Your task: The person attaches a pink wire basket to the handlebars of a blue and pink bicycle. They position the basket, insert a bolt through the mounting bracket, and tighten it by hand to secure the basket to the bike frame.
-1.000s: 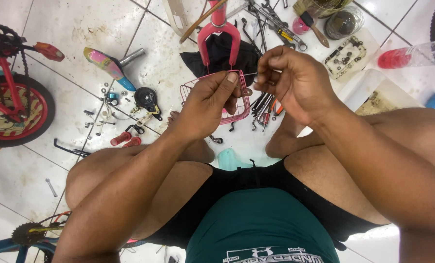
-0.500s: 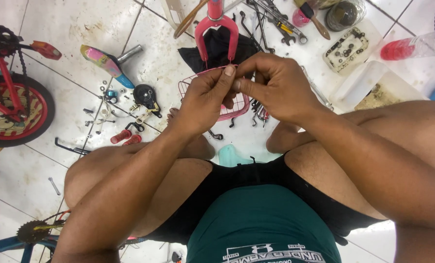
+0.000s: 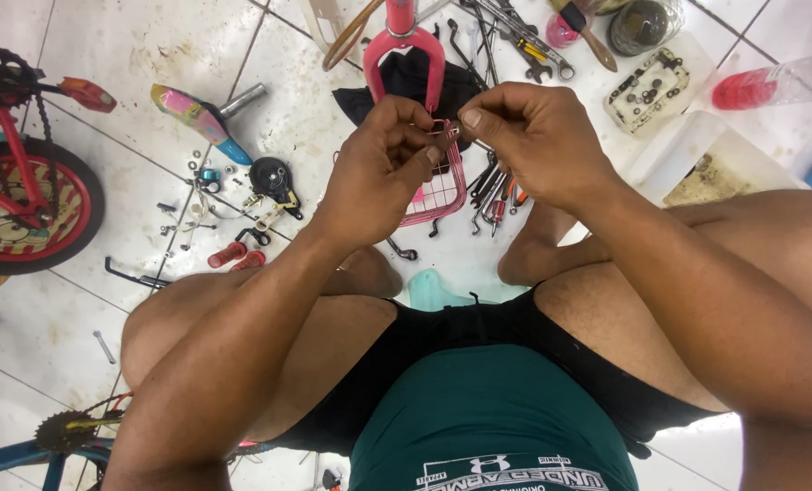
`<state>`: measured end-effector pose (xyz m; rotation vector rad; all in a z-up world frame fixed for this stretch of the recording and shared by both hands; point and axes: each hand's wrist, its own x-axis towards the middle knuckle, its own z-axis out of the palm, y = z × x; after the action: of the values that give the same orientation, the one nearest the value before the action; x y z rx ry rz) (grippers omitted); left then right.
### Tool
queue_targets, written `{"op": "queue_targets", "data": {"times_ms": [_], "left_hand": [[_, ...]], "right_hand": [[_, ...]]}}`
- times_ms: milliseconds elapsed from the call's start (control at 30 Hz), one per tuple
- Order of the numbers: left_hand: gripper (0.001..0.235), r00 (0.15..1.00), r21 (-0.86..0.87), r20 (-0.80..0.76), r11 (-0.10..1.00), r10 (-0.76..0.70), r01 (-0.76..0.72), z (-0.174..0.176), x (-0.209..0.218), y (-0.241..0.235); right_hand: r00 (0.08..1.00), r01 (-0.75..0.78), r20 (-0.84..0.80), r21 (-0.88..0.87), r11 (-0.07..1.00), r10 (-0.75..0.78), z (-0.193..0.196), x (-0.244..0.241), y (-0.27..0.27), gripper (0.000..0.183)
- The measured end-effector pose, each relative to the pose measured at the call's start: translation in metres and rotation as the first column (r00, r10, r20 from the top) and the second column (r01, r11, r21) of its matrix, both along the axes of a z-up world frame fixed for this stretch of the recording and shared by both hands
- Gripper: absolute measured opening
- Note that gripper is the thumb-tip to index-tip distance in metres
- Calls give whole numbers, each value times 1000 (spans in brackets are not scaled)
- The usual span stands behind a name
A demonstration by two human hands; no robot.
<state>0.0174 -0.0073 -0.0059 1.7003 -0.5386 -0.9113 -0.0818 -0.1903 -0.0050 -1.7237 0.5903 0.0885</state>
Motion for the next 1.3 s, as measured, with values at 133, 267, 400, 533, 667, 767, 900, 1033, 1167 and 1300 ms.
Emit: {"op": "queue_targets", "data": {"times_ms": [133,267,400,533,667,767,900,1033,1167,1300], "left_hand": [[20,991,61,116,997,-59,52,8,1,0],[7,999,39,-48,999,17,-15,-8,8,0],[25,995,315,-97,948,-17,47,-16,38,1],[25,923,681,142,712,-358,171,-75,63,12],[40,754,871,236,478,-612,115,-152,73,17],[48,787,844,277,531,-551,74,-218,75,32],[42,846,759,215,628,-487,169,-238,66,30],[34,776,821,271,558,-570,124,-281,72,38],[25,847,763,249,634,-470,127,-289,75,42],[22,798,772,208,596,-566,221,-252,81,31]], "right_hand": [[992,-96,-79,-32,995,94,2,0,-1,16],[994,-30,-99,87,996,38,5,2,-5,8],[992,71,-107,86,994,-62,8,6,-17,10],[1000,-7,-31,-68,998,5,3,8,-19,9],[998,17,-59,-58,998,-20,3,8,-22,7],[996,5,-89,-41,999,-8,6,8,-21,8],[994,16,112,30,999,-19,-11,0,-23,10],[994,22,103,26,999,-24,-14,2,-24,11],[996,-10,87,22,1000,8,-12,3,-27,11],[997,-32,65,26,999,30,-18,3,-29,11]]}}
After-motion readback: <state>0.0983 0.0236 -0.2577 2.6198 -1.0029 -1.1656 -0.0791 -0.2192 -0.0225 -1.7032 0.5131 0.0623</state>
